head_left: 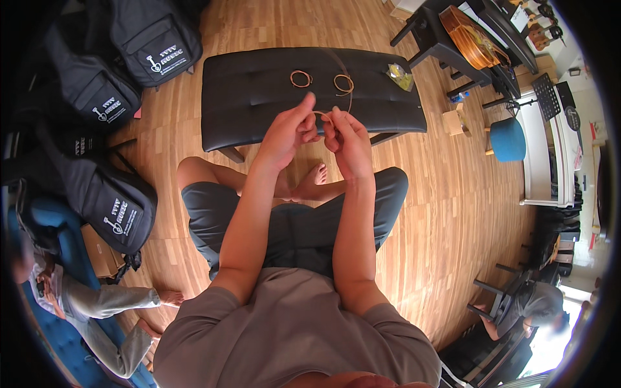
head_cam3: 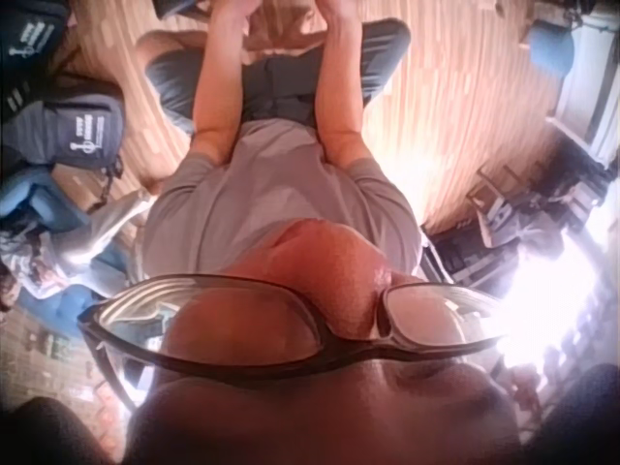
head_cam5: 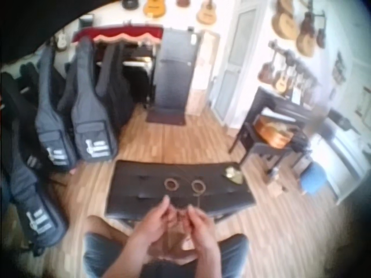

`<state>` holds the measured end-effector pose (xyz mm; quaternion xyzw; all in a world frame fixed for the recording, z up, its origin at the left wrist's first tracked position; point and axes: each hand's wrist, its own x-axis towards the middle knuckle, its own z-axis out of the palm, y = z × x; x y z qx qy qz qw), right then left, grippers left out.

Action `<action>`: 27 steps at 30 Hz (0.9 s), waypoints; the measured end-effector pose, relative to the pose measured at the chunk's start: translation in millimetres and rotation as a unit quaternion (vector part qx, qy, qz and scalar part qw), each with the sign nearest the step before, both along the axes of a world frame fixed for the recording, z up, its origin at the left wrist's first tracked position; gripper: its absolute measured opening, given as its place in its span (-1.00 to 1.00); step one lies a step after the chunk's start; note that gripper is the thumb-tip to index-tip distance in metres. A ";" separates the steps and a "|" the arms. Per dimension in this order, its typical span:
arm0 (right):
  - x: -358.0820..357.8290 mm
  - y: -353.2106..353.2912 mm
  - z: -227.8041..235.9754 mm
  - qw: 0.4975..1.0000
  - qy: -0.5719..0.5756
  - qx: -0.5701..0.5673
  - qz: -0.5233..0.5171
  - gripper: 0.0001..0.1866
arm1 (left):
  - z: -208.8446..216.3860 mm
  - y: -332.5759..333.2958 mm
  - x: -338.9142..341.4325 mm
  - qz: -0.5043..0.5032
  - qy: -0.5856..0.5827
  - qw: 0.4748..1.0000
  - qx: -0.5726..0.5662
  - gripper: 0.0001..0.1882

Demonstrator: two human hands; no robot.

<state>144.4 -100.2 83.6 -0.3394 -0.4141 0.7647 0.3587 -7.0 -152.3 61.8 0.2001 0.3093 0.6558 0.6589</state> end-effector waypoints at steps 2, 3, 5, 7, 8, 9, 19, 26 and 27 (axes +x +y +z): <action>1.2 0.5 0.1 1.000 0.000 -0.015 -0.005 -0.69 | 6.2 -0.2 1.0 -0.001 -0.026 1.000 -0.008 -0.60; 0.9 0.6 0.2 1.000 -0.006 -0.003 0.002 -0.68 | 9.5 -0.9 3.9 0.011 0.001 0.999 -0.035 -0.60; 1.0 -2.1 -1.3 1.000 -0.017 0.019 0.017 -0.65 | 10.4 -3.7 6.0 0.021 0.038 0.998 -0.048 -0.61; 2.1 -2.0 -2.3 1.000 -0.010 0.014 0.021 -0.65 | 4.5 -2.2 5.6 0.014 0.059 0.998 -0.016 -0.63; 3.0 -1.2 -2.4 1.000 -0.007 0.011 0.022 -0.65 | 4.4 -2.6 5.7 0.016 0.064 0.998 -0.013 -0.66; 4.3 -0.5 -4.6 0.999 0.015 0.011 0.026 -0.68 | 4.5 -3.2 5.8 0.018 0.068 0.997 -0.009 -0.69; 15.3 2.1 0.6 0.997 0.029 0.058 0.044 -0.73 | 19.5 -4.8 8.3 0.105 0.220 0.970 -0.002 -0.82; 12.7 3.9 -2.1 0.998 0.018 0.055 -0.027 -0.80 | 23.2 -3.7 10.2 0.115 0.238 0.964 -0.031 -0.67; 12.5 4.6 -3.3 0.998 0.019 0.051 -0.034 -0.80 | 24.2 -5.3 9.5 0.106 0.232 0.966 -0.040 -0.69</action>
